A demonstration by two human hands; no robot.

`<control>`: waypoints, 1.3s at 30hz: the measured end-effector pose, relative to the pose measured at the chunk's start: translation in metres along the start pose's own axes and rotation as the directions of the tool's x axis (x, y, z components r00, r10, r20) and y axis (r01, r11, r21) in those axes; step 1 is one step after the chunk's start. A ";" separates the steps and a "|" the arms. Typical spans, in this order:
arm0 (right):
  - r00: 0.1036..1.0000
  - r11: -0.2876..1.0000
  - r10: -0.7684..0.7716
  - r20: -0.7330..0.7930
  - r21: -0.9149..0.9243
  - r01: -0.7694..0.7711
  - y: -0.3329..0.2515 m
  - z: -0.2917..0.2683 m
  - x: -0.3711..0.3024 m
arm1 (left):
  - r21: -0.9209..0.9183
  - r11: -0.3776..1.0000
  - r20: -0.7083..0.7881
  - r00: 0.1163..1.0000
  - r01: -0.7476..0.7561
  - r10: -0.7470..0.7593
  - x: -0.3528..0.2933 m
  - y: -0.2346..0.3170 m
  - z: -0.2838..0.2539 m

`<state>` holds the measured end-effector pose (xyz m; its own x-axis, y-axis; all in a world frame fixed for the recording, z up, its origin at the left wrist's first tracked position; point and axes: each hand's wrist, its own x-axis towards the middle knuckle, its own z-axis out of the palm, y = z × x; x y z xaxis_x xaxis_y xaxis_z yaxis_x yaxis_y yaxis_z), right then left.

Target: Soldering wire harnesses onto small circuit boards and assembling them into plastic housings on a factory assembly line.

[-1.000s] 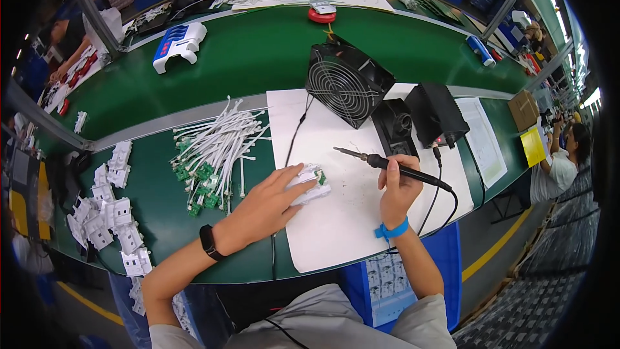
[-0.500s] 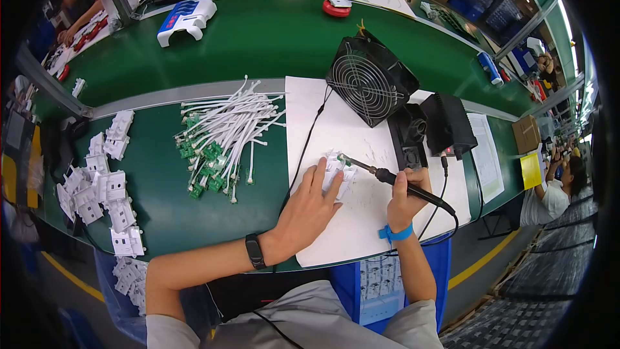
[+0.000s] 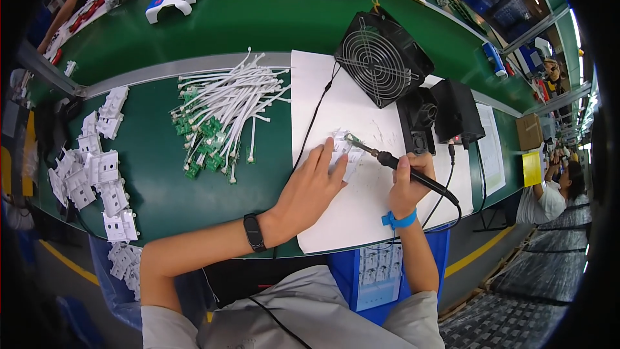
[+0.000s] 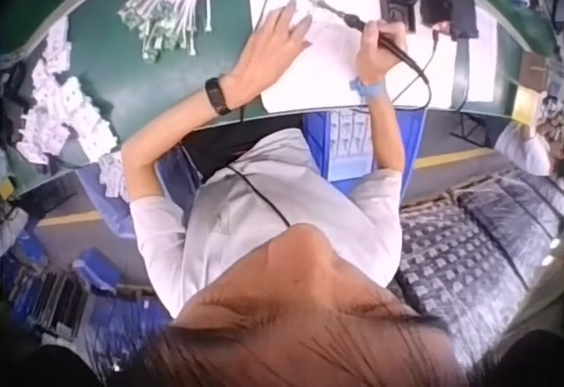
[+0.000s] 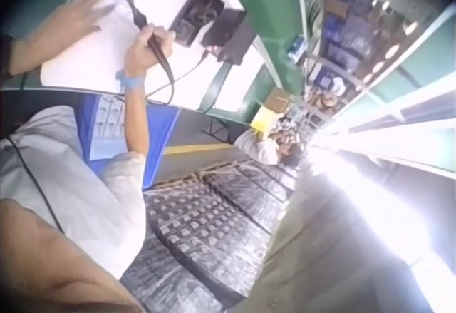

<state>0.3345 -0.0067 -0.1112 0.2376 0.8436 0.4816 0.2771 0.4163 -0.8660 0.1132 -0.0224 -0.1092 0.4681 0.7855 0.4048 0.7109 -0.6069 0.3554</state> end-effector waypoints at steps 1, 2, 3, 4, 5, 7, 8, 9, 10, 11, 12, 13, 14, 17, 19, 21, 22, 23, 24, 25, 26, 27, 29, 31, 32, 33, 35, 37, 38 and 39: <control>1.000 1.000 -0.005 0.006 0.000 0.005 -0.001 0.001 0.001 | -0.003 1.000 0.004 1.000 0.006 -0.006 0.000 0.000 0.000; 0.999 1.000 -0.025 0.028 -0.016 0.026 -0.001 0.001 0.001 | 0.004 1.000 0.006 1.000 0.002 -0.002 0.000 -0.001 0.000; 0.999 1.000 -0.019 0.031 -0.018 0.020 -0.003 0.002 0.001 | 0.011 1.000 0.007 1.000 -0.001 0.001 0.000 -0.001 0.000; 0.998 0.998 -0.041 0.045 -0.036 0.043 -0.007 0.004 0.002 | 0.008 1.000 0.009 1.000 0.003 -0.003 0.000 -0.001 0.000; 0.996 0.996 -0.063 0.058 -0.054 0.066 -0.008 0.004 0.002 | 0.016 1.000 0.018 1.000 0.005 -0.006 0.000 -0.002 0.000; 0.989 0.987 -0.124 0.083 -0.092 0.131 -0.008 0.005 0.000 | 0.023 1.000 0.027 1.000 0.010 -0.011 0.000 -0.002 0.000; 0.977 0.971 -0.187 0.107 -0.128 0.200 -0.008 0.006 -0.001 | 0.029 1.000 0.027 1.000 0.009 -0.009 0.000 -0.002 0.000; 0.974 0.970 -0.197 0.109 -0.125 0.210 -0.006 0.004 -0.002 | 0.036 0.999 0.027 1.000 0.007 -0.008 -0.001 -0.002 0.000; 0.974 0.970 -0.196 0.109 -0.126 0.209 -0.006 0.003 -0.002 | 0.035 0.999 0.027 1.000 0.007 -0.008 -0.001 -0.002 0.000; 0.970 0.964 -0.216 0.108 -0.134 0.230 -0.007 0.002 -0.002 | 0.037 0.999 0.030 1.000 0.005 -0.006 -0.001 -0.001 -0.001; 0.966 0.958 -0.237 0.107 -0.142 0.250 -0.007 0.001 -0.003 | 0.041 0.999 0.033 0.999 0.001 -0.003 -0.001 -0.001 -0.001; 0.966 0.957 -0.235 0.110 -0.145 0.250 -0.007 0.000 -0.003 | 0.037 0.999 0.033 0.999 0.003 -0.004 -0.001 -0.001 0.000; 0.973 0.967 -0.217 0.080 -0.121 0.226 -0.006 -0.001 -0.003 | 0.036 0.999 0.036 0.999 0.003 -0.004 -0.001 -0.002 0.001; 0.984 0.982 -0.179 0.023 -0.064 0.180 -0.005 -0.003 -0.002 | 0.039 0.999 0.034 0.999 0.003 -0.004 -0.001 -0.001 0.001; 0.988 0.989 -0.146 -0.044 0.009 0.146 -0.002 -0.005 -0.002 | 0.039 0.999 0.032 0.999 0.005 -0.006 -0.002 -0.001 0.002; 0.990 0.991 -0.135 -0.040 0.014 0.135 -0.003 -0.007 -0.002 | 0.051 0.999 0.031 1.000 -0.001 0.000 -0.002 0.000 0.003; 0.991 0.992 -0.125 -0.038 0.025 0.126 -0.004 -0.007 -0.001 | 0.049 0.999 0.032 1.000 0.000 -0.002 -0.002 -0.001 0.003; 0.992 0.992 -0.123 -0.036 0.024 0.124 -0.004 -0.007 -0.001 | 0.057 0.998 0.030 1.000 -0.007 0.005 -0.003 -0.001 0.002; 0.990 0.991 -0.134 -0.031 0.014 0.135 -0.004 -0.007 0.000 | 0.064 0.998 0.029 0.999 -0.014 0.012 -0.003 -0.002 0.002; 0.989 0.989 -0.147 -0.026 0.005 0.147 -0.004 -0.006 0.001 | 0.063 0.998 0.030 1.000 -0.012 0.010 -0.003 -0.002 0.002; 0.989 0.989 -0.145 -0.024 0.004 0.146 -0.004 -0.005 0.002 | 0.072 0.997 0.025 1.000 -0.018 0.016 -0.002 -0.002 0.002; 0.987 0.988 -0.157 -0.021 0.000 0.157 -0.003 -0.004 0.003 | 0.081 0.996 0.021 1.000 -0.024 0.022 -0.002 -0.003 0.001; 0.986 0.986 -0.167 -0.016 -0.004 0.167 -0.004 -0.004 0.004 | 0.082 0.996 0.021 1.000 -0.021 0.019 -0.002 -0.003 0.001; 0.988 0.988 -0.153 -0.001 -0.028 0.153 -0.006 -0.003 0.004 | 0.084 0.996 0.022 1.000 -0.018 0.016 -0.001 -0.003 0.000; 0.988 0.988 -0.152 0.001 -0.028 0.152 -0.008 -0.004 0.005 | 0.082 0.997 0.025 1.000 -0.015 0.013 -0.001 -0.003 0.000; 0.988 0.987 -0.152 0.008 -0.041 0.152 -0.009 -0.005 0.005 | 0.080 0.997 0.028 1.000 -0.013 0.011 -0.001 -0.002 -0.001; 0.988 0.986 -0.154 0.015 -0.055 0.155 -0.010 -0.009 0.005 | 0.080 0.997 0.030 0.999 -0.014 0.011 0.000 -0.002 -0.001; 0.988 0.985 -0.153 -0.015 -0.087 0.151 -0.007 -0.013 0.005 | 0.080 0.997 0.029 0.999 -0.017 0.015 0.000 -0.002 0.000; 0.987 0.984 -0.157 -0.016 -0.088 0.155 -0.008 -0.014 0.005 | 0.079 0.997 0.032 0.999 -0.017 0.015 0.000 -0.002 0.001; 0.984 0.983 -0.170 -0.061 -0.077 0.165 -0.010 -0.015 0.006 | 0.076 0.997 0.033 0.999 -0.018 0.016 -0.001 -0.002 0.001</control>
<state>0.3477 -0.0108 -0.0977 0.2434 0.7383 0.6290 0.3835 0.5224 -0.7616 0.1119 -0.0214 -0.1115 0.4964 0.7795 0.3821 0.7403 -0.6100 0.2826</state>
